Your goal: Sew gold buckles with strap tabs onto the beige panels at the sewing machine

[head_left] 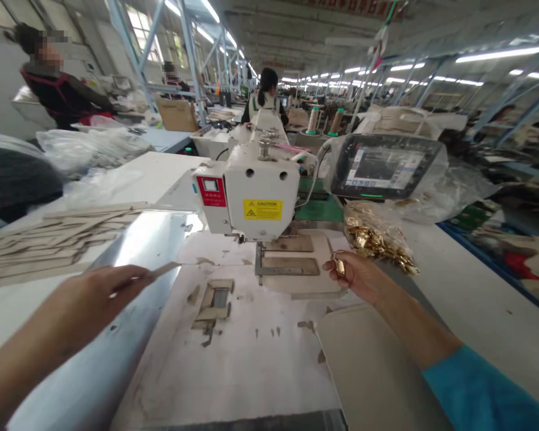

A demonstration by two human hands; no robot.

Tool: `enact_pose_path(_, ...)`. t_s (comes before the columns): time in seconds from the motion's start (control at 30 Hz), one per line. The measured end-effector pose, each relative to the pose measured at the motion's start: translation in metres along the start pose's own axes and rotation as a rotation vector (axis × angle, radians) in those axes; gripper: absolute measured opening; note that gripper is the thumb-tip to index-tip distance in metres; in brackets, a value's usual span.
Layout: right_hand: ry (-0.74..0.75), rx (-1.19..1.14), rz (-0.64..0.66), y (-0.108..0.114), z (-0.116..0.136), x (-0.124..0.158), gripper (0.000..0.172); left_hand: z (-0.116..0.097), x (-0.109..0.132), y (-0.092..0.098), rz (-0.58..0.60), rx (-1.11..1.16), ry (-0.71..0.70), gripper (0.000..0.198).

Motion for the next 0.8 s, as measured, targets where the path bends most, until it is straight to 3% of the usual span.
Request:
enact_pose_path(0.1, -0.048, 0.011, 0.074, -0.019, -0.012, 0.001, 0.018, -0.072, -0.016, -0.028, 0.077, 0.050, -0.099, 0.037)
enact_pose_path(0.17, -0.079, 0.010, 0.117, -0.027, -0.019, 0.003, 0.016, -0.114, -0.025, -0.055, 0.212, 0.174, -0.046, 0.030)
enact_pose_path(0.23, -0.095, 0.001, 0.166, -0.033, -0.022, 0.006, 0.017, -0.149, -0.029, -0.087, 0.387, 0.263, 0.003, 0.026)
enact_pose_path(0.33, -0.097, -0.049, 0.200, -0.038, -0.024, 0.010, 0.027, -0.185, -0.037, -0.113, 0.443, 0.221, -0.023, 0.024)
enact_pose_path(0.5, 0.042, -0.115, 0.117, -0.034, -0.018, 0.011, 0.021, -0.213, -0.048, -0.128, 0.424, 0.154, -0.061, 0.023)
enact_pose_path(0.67, 0.359, 0.169, 0.074, -0.030, -0.002, 0.010, 0.029, -0.222, -0.051, -0.121, 0.362, 0.100, -0.093, 0.023)
enact_pose_path(0.8, 0.454, 0.384, 0.073, -0.031, -0.002, 0.008, 0.030, -0.228, -0.046, -0.121, 0.322, -0.004, -0.140, 0.022)
Point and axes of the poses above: each hand's wrist, its own x-axis away from the middle knuckle, its own y-axis out of the back of the hand, z = x × y, the point moved 9 cm from there along -x, towards the middle knuckle, and after that the axes turned 2 degrees about -z, right-handed, at the moved point
